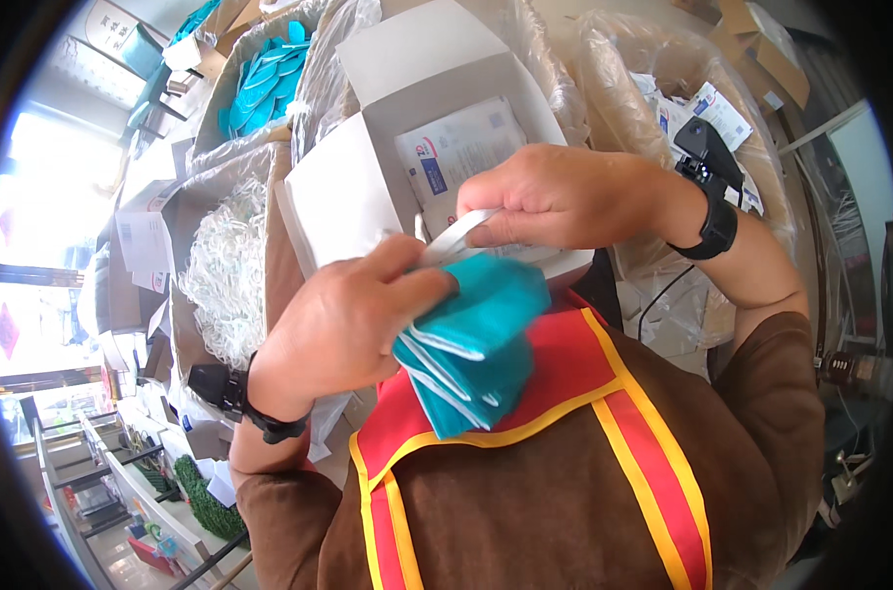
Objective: The recorder is seen organizing and packing several green face masks into small boxes and larger shipping containers.
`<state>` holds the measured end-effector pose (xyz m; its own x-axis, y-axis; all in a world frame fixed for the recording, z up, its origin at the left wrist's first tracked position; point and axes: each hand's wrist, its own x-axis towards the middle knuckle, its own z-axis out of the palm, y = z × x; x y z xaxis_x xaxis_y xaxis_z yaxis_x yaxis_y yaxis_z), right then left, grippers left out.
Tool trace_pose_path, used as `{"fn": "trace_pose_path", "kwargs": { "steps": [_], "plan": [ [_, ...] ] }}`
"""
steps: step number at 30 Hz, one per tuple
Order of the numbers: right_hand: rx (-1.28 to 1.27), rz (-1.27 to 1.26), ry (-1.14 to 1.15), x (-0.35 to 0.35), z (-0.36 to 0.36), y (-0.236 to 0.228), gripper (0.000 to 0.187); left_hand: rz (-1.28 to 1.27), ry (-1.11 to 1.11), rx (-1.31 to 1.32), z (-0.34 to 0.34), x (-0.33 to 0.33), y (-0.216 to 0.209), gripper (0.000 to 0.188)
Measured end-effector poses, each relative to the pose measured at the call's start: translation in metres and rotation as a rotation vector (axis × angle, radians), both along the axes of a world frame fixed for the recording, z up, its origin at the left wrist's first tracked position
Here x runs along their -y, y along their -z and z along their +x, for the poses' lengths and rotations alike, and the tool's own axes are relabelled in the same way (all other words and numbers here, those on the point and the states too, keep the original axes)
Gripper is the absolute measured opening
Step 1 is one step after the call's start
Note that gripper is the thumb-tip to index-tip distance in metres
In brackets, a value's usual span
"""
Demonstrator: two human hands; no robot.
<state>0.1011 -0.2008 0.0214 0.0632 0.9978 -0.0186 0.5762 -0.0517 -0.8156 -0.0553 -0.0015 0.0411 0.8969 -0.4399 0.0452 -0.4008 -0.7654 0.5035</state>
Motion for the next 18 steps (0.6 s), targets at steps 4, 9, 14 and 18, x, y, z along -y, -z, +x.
{"fn": "trace_pose_path", "kwargs": {
  "steps": [4,9,14,18],
  "plan": [
    [0.292,0.107,0.087,-0.006,-0.01,0.002,0.014,0.044,-0.023,0.07,0.004,-0.005,0.006,0.04],
    [0.557,0.42,-0.036,-0.013,-0.006,0.007,0.013,0.092,0.056,0.076,0.007,0.0,-0.003,0.039],
    [0.449,0.053,0.029,-0.004,-0.002,-0.008,0.012,0.088,0.048,0.125,0.004,-0.001,-0.005,0.034],
    [0.37,0.045,-0.074,-0.012,-0.002,0.004,0.013,0.182,0.093,0.13,0.008,0.003,-0.004,0.032]
  ]
}}
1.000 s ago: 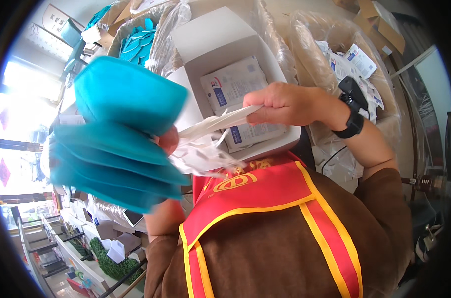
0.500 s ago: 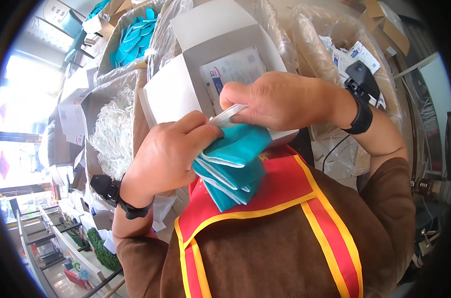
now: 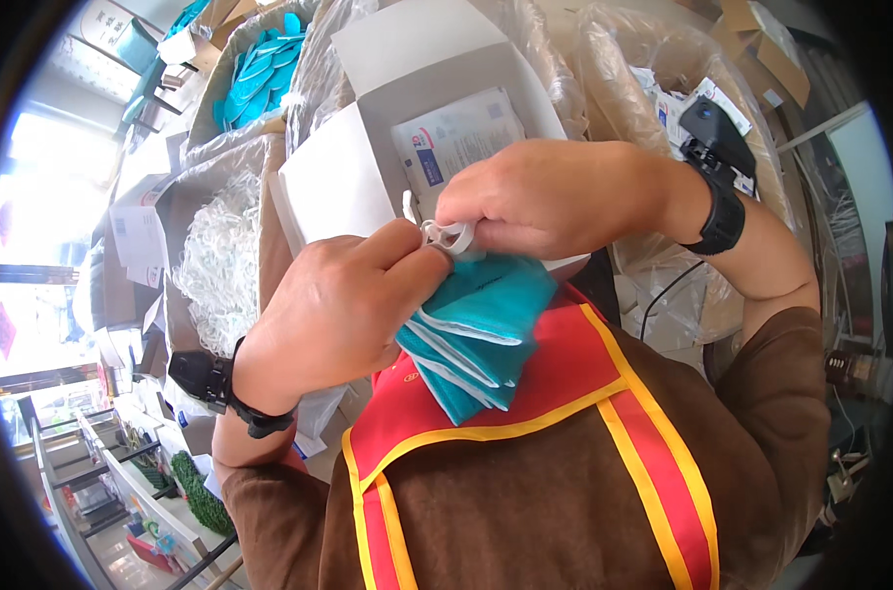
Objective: The recorder is seen organizing and packing several green face masks into small boxes and larger shipping containers.
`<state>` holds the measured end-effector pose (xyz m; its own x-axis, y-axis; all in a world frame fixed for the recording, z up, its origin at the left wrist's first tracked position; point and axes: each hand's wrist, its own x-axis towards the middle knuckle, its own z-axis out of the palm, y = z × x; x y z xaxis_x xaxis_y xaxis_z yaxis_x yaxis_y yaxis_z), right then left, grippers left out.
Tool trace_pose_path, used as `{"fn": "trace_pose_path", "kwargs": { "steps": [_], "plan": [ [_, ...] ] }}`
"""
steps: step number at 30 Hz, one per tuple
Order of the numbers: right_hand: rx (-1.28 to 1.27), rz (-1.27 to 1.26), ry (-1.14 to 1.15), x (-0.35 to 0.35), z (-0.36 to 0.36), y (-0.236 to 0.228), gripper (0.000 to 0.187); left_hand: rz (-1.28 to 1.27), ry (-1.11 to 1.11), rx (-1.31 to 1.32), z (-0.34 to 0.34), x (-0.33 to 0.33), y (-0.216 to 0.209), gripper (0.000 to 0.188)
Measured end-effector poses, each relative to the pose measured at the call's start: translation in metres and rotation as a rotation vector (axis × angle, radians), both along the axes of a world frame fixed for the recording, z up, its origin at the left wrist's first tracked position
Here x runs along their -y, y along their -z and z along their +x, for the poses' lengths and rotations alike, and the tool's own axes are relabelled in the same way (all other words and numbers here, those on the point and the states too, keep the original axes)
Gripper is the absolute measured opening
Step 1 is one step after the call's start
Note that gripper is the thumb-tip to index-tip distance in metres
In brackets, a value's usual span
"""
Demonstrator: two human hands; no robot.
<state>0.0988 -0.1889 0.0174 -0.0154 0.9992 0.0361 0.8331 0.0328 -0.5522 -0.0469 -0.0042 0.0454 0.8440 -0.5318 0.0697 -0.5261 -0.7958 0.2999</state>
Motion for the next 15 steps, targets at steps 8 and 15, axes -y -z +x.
{"fn": "trace_pose_path", "kwargs": {
  "steps": [8,15],
  "plan": [
    [-0.009,0.04,0.03,0.013,0.004,0.002,0.016,-0.1,-0.068,0.054,-0.009,-0.008,0.005,0.04],
    [0.109,0.149,0.011,0.022,-0.017,-0.015,0.023,-0.097,-0.098,0.103,-0.01,-0.01,0.015,0.051]
  ]
}}
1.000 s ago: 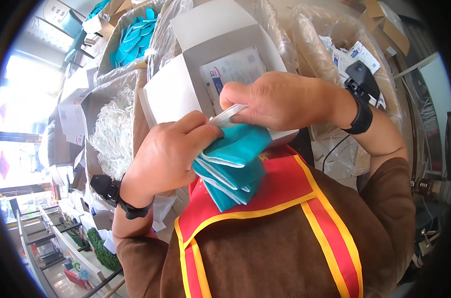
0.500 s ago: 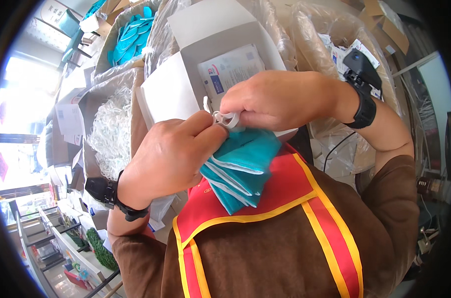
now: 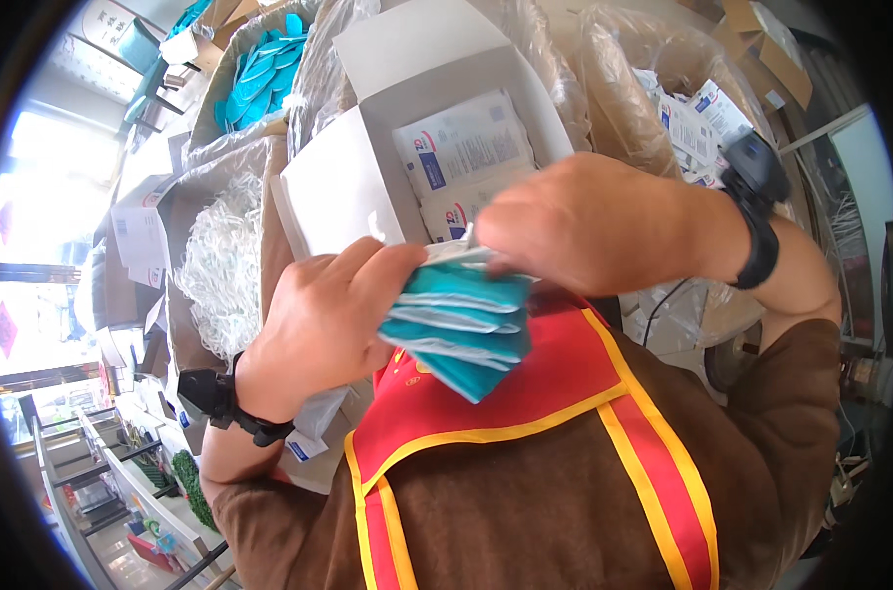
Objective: The recorder is seen organizing and packing several green face masks into small boxes and larger shipping containers.
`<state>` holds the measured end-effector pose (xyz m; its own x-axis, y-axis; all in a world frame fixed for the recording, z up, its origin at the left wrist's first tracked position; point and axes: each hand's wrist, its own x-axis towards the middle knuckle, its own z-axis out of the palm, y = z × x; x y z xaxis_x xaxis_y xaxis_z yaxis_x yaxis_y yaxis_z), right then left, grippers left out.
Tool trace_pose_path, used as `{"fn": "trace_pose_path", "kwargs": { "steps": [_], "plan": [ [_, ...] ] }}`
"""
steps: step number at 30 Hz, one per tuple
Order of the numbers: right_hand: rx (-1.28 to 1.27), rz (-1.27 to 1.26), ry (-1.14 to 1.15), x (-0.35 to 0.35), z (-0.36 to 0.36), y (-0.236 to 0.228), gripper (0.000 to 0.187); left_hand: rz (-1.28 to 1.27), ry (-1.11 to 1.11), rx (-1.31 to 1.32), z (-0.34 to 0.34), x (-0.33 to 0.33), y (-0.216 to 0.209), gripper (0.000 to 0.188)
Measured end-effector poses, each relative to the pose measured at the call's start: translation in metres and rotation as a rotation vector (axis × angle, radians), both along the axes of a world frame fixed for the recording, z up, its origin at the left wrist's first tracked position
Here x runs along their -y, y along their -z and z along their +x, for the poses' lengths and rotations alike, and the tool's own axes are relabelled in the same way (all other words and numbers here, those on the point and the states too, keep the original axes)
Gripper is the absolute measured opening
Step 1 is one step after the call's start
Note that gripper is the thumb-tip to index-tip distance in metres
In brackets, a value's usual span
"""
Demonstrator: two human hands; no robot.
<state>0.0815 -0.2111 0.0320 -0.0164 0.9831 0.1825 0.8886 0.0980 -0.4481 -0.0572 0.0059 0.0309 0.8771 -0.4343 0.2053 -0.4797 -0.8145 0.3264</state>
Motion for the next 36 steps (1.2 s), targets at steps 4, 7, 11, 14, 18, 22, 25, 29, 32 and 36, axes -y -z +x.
{"fn": "trace_pose_path", "kwargs": {
  "steps": [4,7,11,14,18,22,25,29,32,36],
  "plan": [
    [0.018,-0.098,0.036,0.048,-0.013,-0.012,0.02,0.04,0.024,0.07,-0.019,-0.018,0.001,0.04],
    [-0.04,-0.18,0.088,0.08,-0.011,-0.031,0.016,0.166,-0.033,0.175,-0.03,-0.045,0.005,0.034],
    [-0.147,-0.173,0.305,0.115,0.028,-0.028,0.015,0.234,-0.406,0.178,-0.059,-0.093,0.017,0.036],
    [-0.627,-0.283,0.597,0.097,0.026,-0.016,0.017,0.186,-0.123,0.231,-0.038,-0.072,0.017,0.042],
    [-1.347,-0.069,0.477,0.055,0.024,0.017,0.021,0.195,0.055,0.378,-0.018,-0.05,0.015,0.051],
    [-1.425,0.052,0.271,0.005,0.027,0.031,0.022,0.187,0.118,0.383,-0.016,-0.04,0.012,0.049],
    [-1.35,-0.013,0.22,-0.024,0.028,0.032,0.028,0.174,0.119,0.376,-0.015,-0.034,0.008,0.048],
    [-0.86,-0.041,0.029,-0.044,0.02,0.04,0.037,0.14,0.114,0.399,-0.013,-0.03,0.01,0.046],
    [-0.584,-0.06,-0.117,-0.053,0.01,0.044,0.04,0.125,0.136,0.383,-0.01,-0.027,0.012,0.044],
    [-0.55,-0.182,-0.173,-0.052,0.007,0.051,0.035,0.132,0.185,0.355,-0.008,-0.028,0.017,0.042]
  ]
}}
